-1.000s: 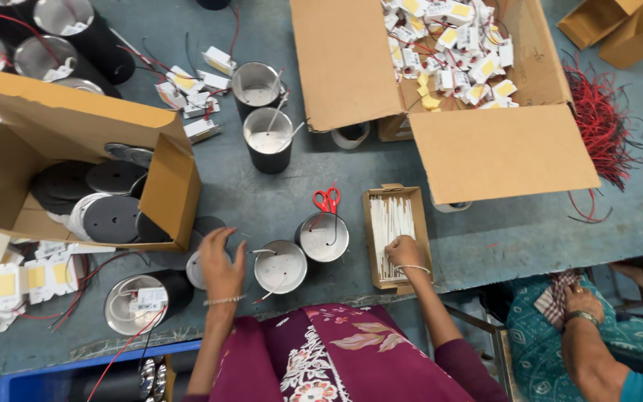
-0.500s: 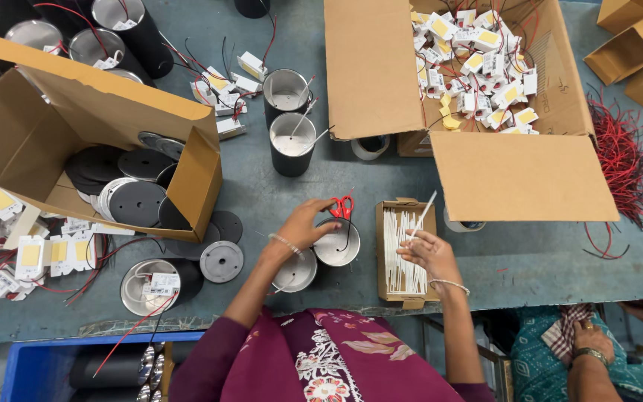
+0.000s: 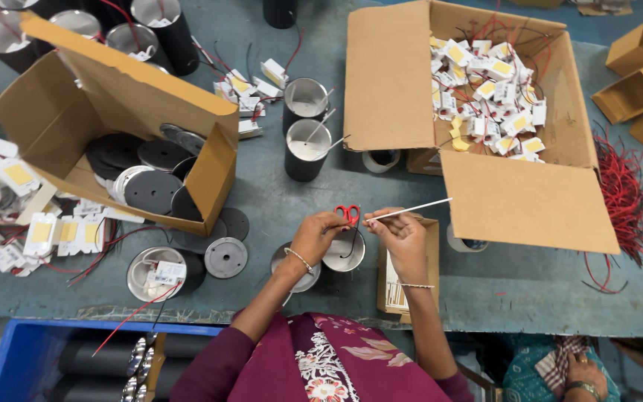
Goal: The person inserts white sticks into cylindrical metal containers filled with white wax, then places the containers into a blue crate. The person handles the containers and sticks by hand.
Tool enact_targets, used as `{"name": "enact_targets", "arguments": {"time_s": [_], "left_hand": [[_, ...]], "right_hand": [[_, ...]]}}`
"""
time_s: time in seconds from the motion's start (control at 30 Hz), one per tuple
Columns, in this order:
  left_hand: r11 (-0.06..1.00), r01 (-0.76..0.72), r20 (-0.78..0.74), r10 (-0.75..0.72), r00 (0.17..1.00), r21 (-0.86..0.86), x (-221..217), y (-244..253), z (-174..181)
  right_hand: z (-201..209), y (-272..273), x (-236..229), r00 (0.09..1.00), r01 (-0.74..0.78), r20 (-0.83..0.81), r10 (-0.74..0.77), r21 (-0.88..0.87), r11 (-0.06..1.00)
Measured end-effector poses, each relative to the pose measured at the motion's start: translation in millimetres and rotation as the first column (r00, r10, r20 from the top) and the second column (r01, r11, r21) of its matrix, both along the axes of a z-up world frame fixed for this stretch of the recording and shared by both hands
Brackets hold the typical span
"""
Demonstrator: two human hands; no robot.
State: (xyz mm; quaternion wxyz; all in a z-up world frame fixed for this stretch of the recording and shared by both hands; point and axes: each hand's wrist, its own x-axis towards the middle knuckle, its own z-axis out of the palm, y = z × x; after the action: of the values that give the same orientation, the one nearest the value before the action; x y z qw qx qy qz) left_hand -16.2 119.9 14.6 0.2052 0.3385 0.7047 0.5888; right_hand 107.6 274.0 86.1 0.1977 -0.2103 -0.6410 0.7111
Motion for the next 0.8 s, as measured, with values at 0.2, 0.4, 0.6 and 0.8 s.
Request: {"name": "enact_targets", "arguments": {"time_s": [0.2, 0.4, 0.6, 0.8], "left_hand": [[1.000, -0.008, -0.098, 0.008, 0.995, -0.002, 2, -3, 3], [0.998, -0.002, -0.155, -0.008, 0.988, -0.060, 2, -4, 5], [0.998, -0.036, -0.163, 0.027, 0.986, -0.052, 2, -6, 1], [0.997, -0.041, -0.204, 0.027, 0.979, -0.069, 3, -5, 1]], "right_hand": [[2, -11, -8, 0.997, -0.080, 0.031, 0.077, 0.122, 0.989], [0, -16, -10, 0.997, -0.078, 0.026, 0.076, 0.116, 0.990], [6, -20, -11, 0.986, -0.121, 0.132, 0.099, 0.167, 0.979], [16, -21, -13, 0.941, -0.216, 0.325, 0.094, 0.364, 0.906]]}}
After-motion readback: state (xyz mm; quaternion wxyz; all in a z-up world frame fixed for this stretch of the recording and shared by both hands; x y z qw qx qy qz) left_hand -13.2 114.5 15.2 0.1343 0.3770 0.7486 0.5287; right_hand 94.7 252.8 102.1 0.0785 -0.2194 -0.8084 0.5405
